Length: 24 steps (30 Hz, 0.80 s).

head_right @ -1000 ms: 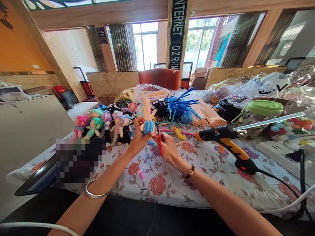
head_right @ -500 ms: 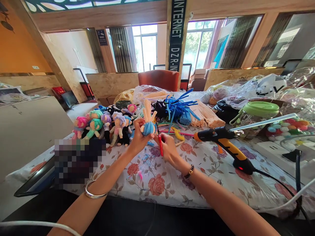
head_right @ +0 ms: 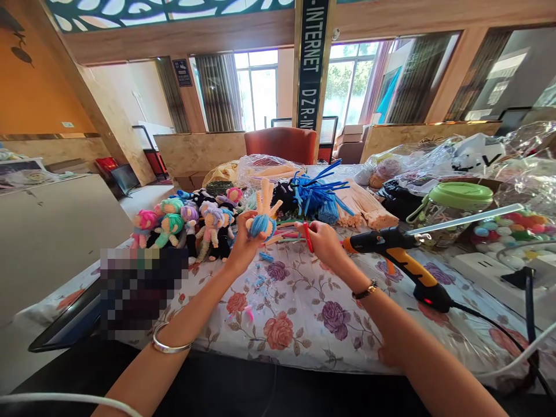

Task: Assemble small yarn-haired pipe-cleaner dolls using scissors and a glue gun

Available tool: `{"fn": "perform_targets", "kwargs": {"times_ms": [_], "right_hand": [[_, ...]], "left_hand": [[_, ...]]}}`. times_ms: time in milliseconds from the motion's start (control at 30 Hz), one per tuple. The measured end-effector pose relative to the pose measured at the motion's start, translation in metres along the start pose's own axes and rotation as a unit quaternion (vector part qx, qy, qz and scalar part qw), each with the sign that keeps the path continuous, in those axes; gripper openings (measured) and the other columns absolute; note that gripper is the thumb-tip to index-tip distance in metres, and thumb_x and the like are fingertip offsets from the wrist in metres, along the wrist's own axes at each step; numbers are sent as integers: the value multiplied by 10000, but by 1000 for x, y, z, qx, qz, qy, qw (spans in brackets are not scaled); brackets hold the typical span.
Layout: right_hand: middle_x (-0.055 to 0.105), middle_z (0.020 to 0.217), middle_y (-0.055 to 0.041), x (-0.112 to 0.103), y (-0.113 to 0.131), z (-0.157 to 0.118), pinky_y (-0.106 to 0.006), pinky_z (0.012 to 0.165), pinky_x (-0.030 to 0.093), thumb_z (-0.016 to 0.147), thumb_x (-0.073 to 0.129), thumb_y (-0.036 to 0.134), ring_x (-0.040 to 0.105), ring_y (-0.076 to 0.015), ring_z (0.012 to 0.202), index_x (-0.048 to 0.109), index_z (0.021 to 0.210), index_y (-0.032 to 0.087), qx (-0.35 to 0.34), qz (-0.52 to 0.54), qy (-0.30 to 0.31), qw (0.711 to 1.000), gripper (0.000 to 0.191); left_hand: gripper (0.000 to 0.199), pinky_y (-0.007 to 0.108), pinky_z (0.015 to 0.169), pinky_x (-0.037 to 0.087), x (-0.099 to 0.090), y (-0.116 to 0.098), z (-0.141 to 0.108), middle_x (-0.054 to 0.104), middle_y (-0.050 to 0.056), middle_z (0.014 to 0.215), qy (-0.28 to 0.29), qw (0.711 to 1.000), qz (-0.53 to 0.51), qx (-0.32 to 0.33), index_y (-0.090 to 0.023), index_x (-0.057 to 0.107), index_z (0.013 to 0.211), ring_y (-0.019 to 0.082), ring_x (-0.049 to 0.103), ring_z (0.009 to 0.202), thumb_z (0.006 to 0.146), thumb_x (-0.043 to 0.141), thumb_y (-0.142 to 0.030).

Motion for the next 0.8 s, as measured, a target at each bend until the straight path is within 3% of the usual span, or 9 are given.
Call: {"fn": "perform_targets", "kwargs": {"times_ms": [67,133,267,500,700,800], "right_hand": [[468,441,-15,-16,-2,6,-264,439,239,572,586,782,385,-105,425,469,471,184,-12,-148,38,988,618],[464,413,-18,-24,-4,8,-265,430,234,559,588,791,386,-105,404,489,446,181,-3,-215,115,970,629],[500,455,-8,-27,1,3,-248,405,240,600,568,778,369,-82,381,519,501,174,-8,-151,220,964,614],[497,521,17,-11,7,-3,-217,463,311,697,607,657,416,-82,480,471,596,171,-73,-58,235,968,514],[498,540,10,10,2,-11,-229,478,291,712,601,638,412,-90,501,493,606,163,-60,-78,279,955,498],[455,509,25,18,2,-13,-234,473,264,697,607,642,375,-81,481,446,570,174,-49,-59,272,959,511]], "left_hand": [[533,323,811,443,0,1,0,453,31,1055,-1,1000,-11,-7,-272,469,1069,154,495,914,661,716,-511],[495,327,815,460,0,0,0,468,45,1085,0,1000,-16,-11,-265,511,1074,176,505,975,680,711,-488],[408,326,823,479,-1,-5,1,487,65,1134,8,1000,12,0,-252,595,1068,200,519,1035,723,691,-448],[407,305,903,444,-9,-13,3,596,57,1146,0,998,68,1,-249,594,1148,204,544,1091,790,627,-439],[370,338,980,399,-13,-18,5,609,54,1184,-9,993,111,43,-259,593,1158,204,548,1111,830,577,-429],[347,339,1000,385,-14,-19,6,599,51,1194,-6,989,132,70,-262,598,1143,203,526,1145,841,559,-430]]}}
Point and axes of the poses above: each hand's wrist, its own z-axis towards the middle knuckle, its own x-axis out of the palm, y = z × x, the point moved 3 cm from there along z, towards the middle knuckle
